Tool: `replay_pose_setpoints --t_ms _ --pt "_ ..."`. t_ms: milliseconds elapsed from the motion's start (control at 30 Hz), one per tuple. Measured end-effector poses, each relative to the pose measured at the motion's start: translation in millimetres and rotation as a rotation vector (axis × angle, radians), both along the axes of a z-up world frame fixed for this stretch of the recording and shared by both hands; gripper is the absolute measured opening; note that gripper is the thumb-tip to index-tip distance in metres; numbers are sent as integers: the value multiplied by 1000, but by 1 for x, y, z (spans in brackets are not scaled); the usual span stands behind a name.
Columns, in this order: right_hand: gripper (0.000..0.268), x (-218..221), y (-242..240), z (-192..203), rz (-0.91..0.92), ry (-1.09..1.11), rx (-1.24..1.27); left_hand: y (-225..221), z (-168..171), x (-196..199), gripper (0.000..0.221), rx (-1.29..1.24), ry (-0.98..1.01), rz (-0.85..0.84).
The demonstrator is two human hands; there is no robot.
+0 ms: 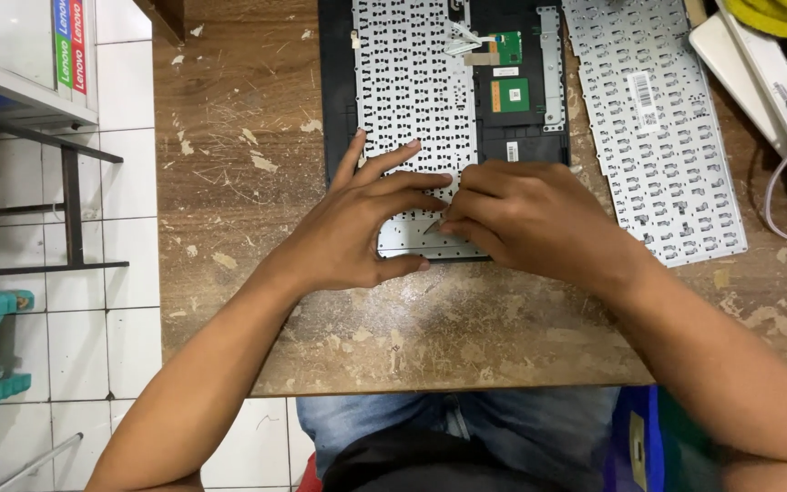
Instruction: Removing a keyboard from a laptop case using a prying tool
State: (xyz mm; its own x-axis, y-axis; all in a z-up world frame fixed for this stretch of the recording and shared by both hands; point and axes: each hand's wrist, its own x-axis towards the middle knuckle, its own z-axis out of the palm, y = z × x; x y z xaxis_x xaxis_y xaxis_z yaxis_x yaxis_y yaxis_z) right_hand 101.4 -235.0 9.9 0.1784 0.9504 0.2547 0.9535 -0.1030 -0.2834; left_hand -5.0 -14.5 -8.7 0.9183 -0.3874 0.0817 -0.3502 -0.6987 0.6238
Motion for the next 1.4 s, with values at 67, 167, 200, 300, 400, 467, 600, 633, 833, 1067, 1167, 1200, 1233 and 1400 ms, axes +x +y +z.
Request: replay_pose_setpoints --t_ms 67,167,200,300,400,467,600,633,833,1067,1167,1200,1233,1400 --pt "18 4 -1 11 -43 52 -152 -1 -1 -1 60 -2 -31 -1" --pt "22 9 -3 19 -73 131 -370 -2 -4 -4 59 13 -115 8" --pt "20 11 -5 20 -61 154 -439 -3 -5 -4 58 29 -173 17" --pt "16 11 -5 19 32 118 -384 -5 -6 -5 56 59 -219 17" --pt "18 14 -7 15 54 144 -390 -8 -7 -6 43 -15 -225 0" --pt "17 13 -8 14 54 162 -398 -12 -7 -5 38 -35 -216 -10" --pt "20 12 -6 17 33 204 -510 -16 -8 -6 26 -66 -196 -12" --pt "20 12 -7 16 31 204 -510 -17 -7 -6 26 -66 -197 -14" --pt "17 6 -4 19 59 204 -543 -20 -10 -7 16 -88 -174 -15" --pt "18 -18 2 31 -282 561 -643 -22 -8 -7 14 -93 -160 -3" --pt "17 -19 1 29 -354 726 -586 -22 -10 -7 16 -105 -142 3" --pt "16 -18 -1 26 -349 743 -534 -22 -11 -7 18 -122 -136 8" --pt "16 -17 0 29 -348 744 -532 -21 -12 -7 18 -120 -135 8" --pt "10 -7 -3 28 -302 731 -573 -19 -16 -6 34 -141 -133 10"
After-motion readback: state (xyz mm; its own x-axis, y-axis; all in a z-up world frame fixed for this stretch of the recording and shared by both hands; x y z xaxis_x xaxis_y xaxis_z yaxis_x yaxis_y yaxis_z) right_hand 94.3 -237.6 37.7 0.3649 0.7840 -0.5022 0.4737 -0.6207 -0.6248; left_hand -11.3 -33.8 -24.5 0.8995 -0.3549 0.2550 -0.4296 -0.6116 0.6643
